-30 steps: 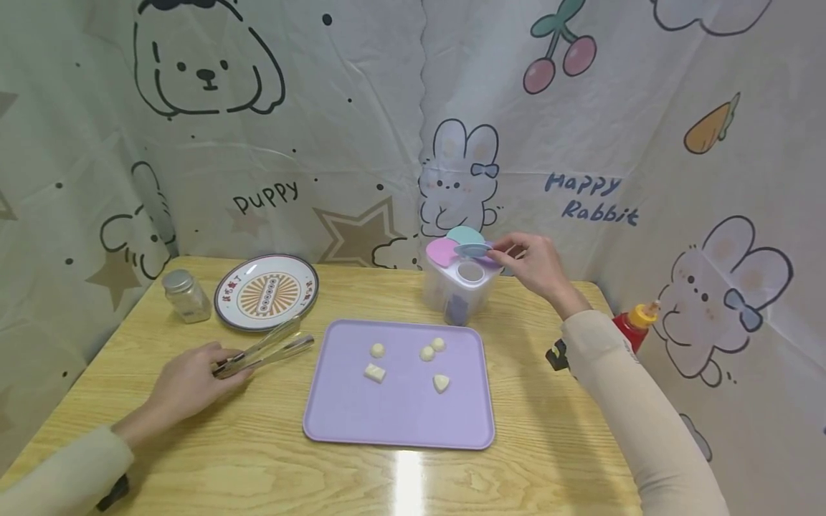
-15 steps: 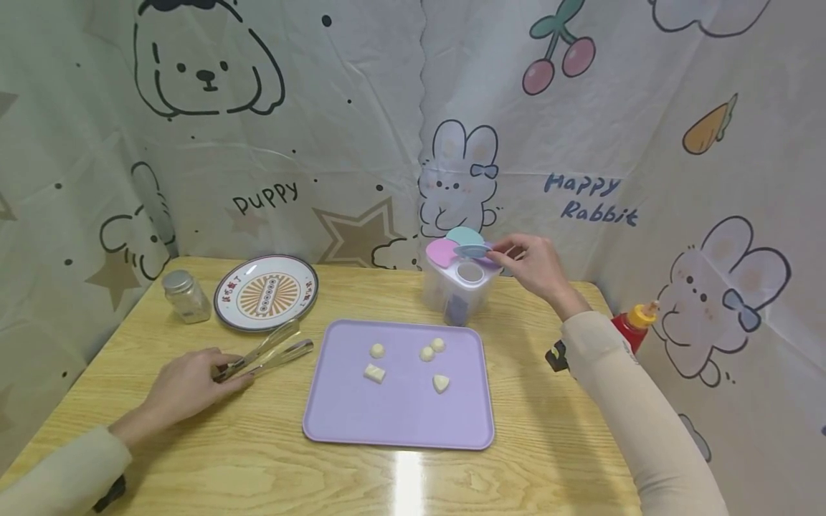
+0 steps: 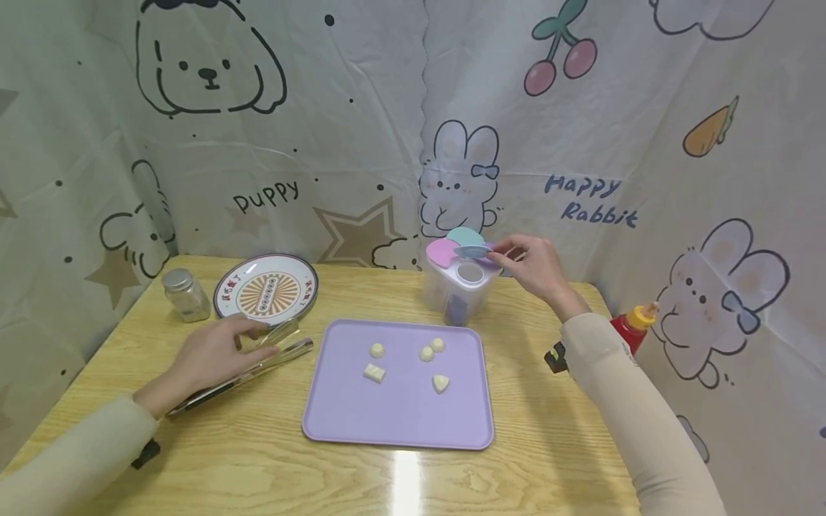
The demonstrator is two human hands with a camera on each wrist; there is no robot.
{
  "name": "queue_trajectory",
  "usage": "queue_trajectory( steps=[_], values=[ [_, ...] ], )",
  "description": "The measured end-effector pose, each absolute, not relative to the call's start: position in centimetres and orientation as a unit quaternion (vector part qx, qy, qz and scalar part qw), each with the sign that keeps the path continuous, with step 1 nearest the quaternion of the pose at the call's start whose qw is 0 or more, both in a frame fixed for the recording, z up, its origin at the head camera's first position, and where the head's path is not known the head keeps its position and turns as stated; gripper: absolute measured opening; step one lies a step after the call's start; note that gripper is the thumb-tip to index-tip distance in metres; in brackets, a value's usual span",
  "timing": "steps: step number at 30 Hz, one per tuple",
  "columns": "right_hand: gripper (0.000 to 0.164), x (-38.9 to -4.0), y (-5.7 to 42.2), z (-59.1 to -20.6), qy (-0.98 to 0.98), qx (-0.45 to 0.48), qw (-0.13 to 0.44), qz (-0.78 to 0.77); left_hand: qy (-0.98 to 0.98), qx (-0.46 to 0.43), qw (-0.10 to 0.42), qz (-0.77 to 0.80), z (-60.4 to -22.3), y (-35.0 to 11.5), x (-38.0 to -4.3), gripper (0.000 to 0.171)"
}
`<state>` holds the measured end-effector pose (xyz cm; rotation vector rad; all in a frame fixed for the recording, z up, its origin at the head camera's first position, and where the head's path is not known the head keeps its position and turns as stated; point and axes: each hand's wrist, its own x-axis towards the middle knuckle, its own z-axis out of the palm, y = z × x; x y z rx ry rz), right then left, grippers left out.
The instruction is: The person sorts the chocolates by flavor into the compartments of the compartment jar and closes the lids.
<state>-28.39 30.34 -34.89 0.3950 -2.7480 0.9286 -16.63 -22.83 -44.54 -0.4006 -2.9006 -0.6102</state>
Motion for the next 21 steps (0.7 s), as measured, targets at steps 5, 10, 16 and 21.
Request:
queue_trajectory(
  steps=[5, 10, 16, 21],
  values=[
    [0.023, -28.4, 30.3, -34.9, -0.932, 0.14, 0.108, 0.317, -0.947, -0.185, 0.098, -0.245, -43.4, -19.2, -18.7, 0.046],
    [0.023, -28.3, 30.3, -34.9, -0.931, 0.143, 0.111, 0.318, -0.927, -0.219, 0.12, -0.28, -42.6, -15.2, -20.8, 0.042],
    [0.021, -28.3, 30.4, -35.1, -0.929, 0.151, 0.114, 0.319, -0.906, -0.255, 0.125, -0.315, -41.6, -10.6, -23.2, 0.038],
    [0.02, -28.2, 30.4, -35.2, -0.926, 0.153, 0.118, 0.325, -0.886, -0.284, 0.133, -0.342, -40.5, -6.6, -25.1, 0.034]
  ],
)
